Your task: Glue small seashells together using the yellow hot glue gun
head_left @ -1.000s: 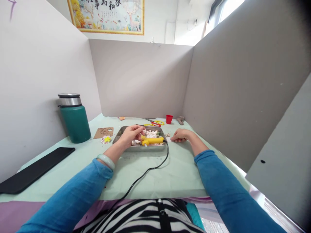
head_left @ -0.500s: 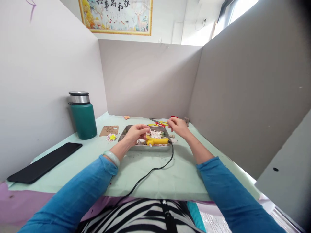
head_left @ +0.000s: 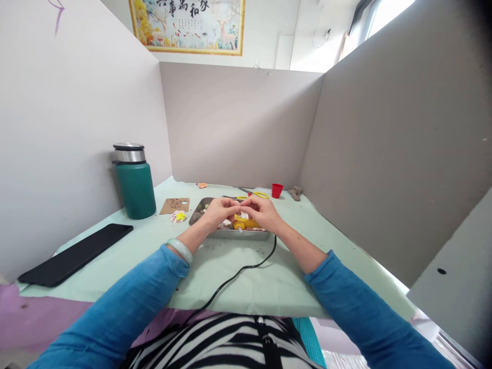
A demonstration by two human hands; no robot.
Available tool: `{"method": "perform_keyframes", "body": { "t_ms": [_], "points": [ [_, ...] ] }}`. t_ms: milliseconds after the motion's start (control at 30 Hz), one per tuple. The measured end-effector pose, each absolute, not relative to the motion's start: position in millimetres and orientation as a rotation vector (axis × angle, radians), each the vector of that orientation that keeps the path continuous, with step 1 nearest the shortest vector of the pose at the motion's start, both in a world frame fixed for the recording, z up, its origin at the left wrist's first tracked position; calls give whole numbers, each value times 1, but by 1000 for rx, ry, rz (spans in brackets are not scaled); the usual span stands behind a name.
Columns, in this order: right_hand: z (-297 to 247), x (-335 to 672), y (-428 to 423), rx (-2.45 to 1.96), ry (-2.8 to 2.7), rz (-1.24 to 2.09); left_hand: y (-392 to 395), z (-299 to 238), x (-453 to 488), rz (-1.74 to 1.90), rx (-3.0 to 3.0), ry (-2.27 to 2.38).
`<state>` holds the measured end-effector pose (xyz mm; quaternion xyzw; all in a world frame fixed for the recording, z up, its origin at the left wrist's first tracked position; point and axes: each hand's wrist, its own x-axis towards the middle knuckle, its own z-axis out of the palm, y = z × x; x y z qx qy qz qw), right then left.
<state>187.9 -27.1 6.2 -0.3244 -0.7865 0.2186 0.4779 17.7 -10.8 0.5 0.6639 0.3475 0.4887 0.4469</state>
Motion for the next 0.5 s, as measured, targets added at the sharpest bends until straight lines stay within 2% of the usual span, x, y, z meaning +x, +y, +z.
{"method": "perform_keyframes", "body": {
  "t_ms": [200,500],
  "points": [
    [7,185,-27,-856,-1789,709,-12,0,18,1215,1675,887],
    [6,183,-27,-988,-1879,433,-9,0,16,1240,1591,892]
  ]
}}
